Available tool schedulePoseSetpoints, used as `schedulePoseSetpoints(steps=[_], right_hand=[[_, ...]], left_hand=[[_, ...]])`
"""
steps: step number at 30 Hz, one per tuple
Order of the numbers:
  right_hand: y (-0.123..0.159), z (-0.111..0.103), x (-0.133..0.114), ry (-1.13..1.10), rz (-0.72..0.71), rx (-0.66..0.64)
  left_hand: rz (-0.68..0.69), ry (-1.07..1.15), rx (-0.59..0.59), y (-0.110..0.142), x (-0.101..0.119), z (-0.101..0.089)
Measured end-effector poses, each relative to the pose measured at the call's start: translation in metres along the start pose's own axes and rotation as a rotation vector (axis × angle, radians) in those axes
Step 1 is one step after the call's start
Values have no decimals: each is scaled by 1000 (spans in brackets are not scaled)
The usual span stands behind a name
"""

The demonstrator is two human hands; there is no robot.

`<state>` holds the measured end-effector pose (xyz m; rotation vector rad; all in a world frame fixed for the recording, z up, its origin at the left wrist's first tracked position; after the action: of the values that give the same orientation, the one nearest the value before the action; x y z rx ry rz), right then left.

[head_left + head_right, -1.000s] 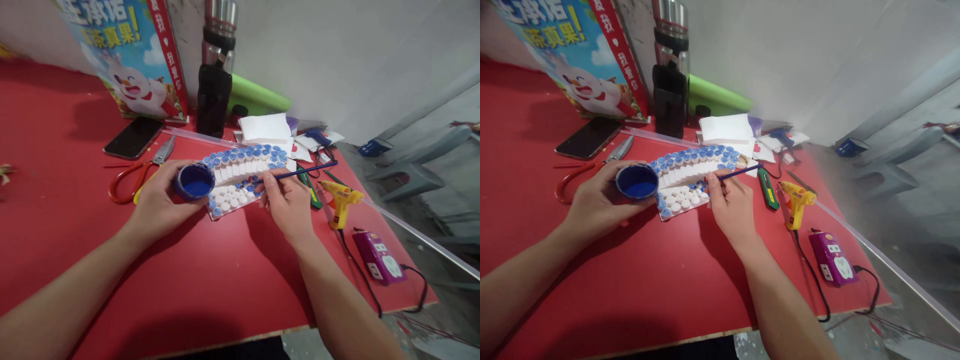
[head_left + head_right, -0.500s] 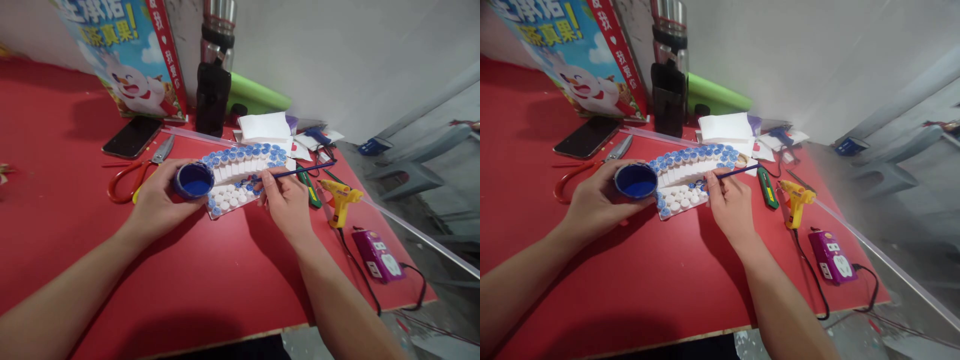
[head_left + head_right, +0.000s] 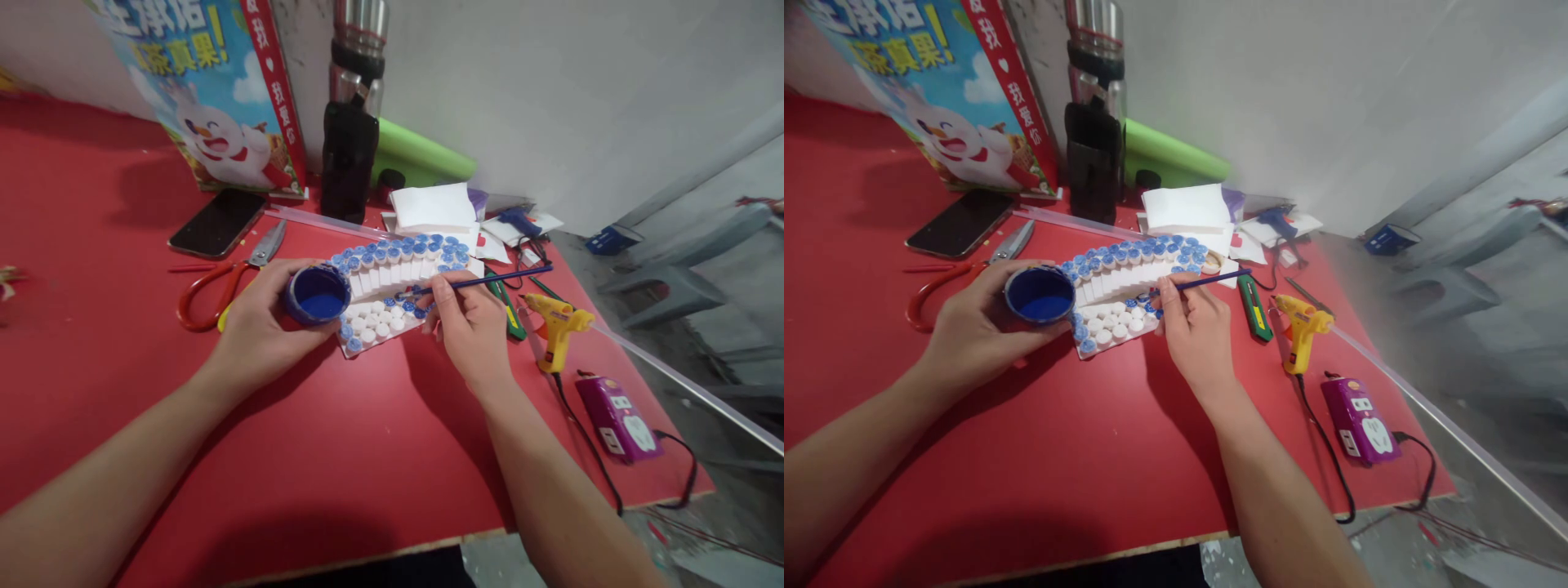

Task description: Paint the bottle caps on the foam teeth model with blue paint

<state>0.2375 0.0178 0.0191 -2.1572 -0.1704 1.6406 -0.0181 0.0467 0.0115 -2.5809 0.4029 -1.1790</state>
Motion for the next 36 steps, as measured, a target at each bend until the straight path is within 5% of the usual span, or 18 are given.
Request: schedulePoseSetpoints(steps=[36], right_hand=[[0, 1, 2, -30, 18, -19]], left_hand=[[44, -7, 28, 1, -6, 3]])
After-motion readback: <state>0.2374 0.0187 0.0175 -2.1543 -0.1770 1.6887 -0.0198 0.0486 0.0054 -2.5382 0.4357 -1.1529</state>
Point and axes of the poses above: each hand's wrist, its own y-axis away from the middle knuckle, its own z-axis out of the palm, x = y × z, the point moved 1 cm from there along -y, towards the middle knuckle, and after that the axes turned 12 degrees about -y, right-handed, at the moved point
